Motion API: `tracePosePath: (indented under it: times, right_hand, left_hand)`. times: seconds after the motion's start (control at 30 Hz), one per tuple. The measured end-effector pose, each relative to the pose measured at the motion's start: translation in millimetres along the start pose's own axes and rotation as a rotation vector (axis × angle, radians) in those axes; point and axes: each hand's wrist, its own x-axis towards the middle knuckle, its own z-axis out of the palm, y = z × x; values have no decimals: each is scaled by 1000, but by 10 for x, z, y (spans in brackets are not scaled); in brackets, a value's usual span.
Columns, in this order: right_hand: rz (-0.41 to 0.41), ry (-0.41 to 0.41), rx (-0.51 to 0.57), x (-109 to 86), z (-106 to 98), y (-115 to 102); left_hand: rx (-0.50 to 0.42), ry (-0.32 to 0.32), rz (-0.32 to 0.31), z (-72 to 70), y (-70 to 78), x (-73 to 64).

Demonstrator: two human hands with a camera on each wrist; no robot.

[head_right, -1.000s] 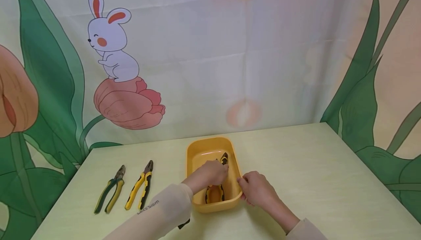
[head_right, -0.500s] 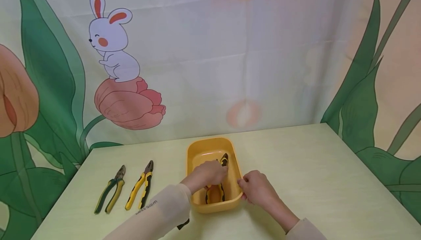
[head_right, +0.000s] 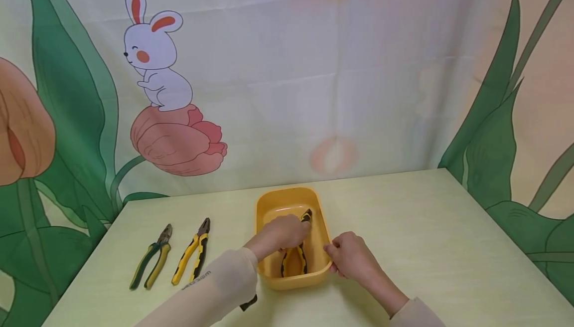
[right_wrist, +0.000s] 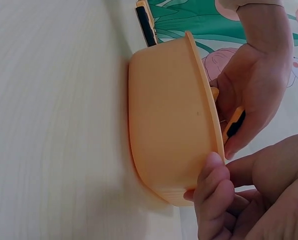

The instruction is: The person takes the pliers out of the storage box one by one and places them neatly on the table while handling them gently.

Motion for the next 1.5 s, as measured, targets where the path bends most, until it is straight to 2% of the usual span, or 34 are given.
tracePosePath:
  times: [0.13, 0.2, 0.27, 0.33, 0.4, 0.47, 0.5, 0.67, 0.73, 1.03, 1.27, 1.5]
  right_hand:
    - [-5, 6, 1, 0, 0, -1]
    - [-8, 9, -2, 1, 1, -1]
    - [-8, 13, -7, 1, 3, 2]
    - [-6, 14, -10, 3, 5, 4]
    - [-5, 16, -16, 5, 7, 7]
    - [-3, 19, -19, 5, 10, 10]
    - [-2, 21, -21, 5, 11, 10]
    - [8, 21, -23, 2, 13, 6]
    - [12, 19, -25, -1, 12, 1]
    - [21, 16, -48, -7, 5, -22]
    - [13, 11, -80, 2, 0, -21]
    - [2, 4, -72, 8, -3, -19]
  left_hand:
    - [-38, 6, -10, -17, -24, -1]
    - [-61, 1, -14, 9, -55, 56]
    - [-79, -9, -15, 71, -109, 172]
    - [-87, -22, -4, 214, -224, 418]
    - [-92, -30, 8, 318, -303, 580]
    - [-106, -32, 11, 335, -327, 605]
    - [-120, -33, 12, 316, -321, 573]
    - [-184, -4, 9, 42, -161, 102]
    - [-192, -3, 12, -17, -136, 4]
    - [-195, 2, 22, -78, -142, -72]
    - [-176, 84, 50, -119, -155, -193]
    - [-255, 166, 82, -104, -201, -266]
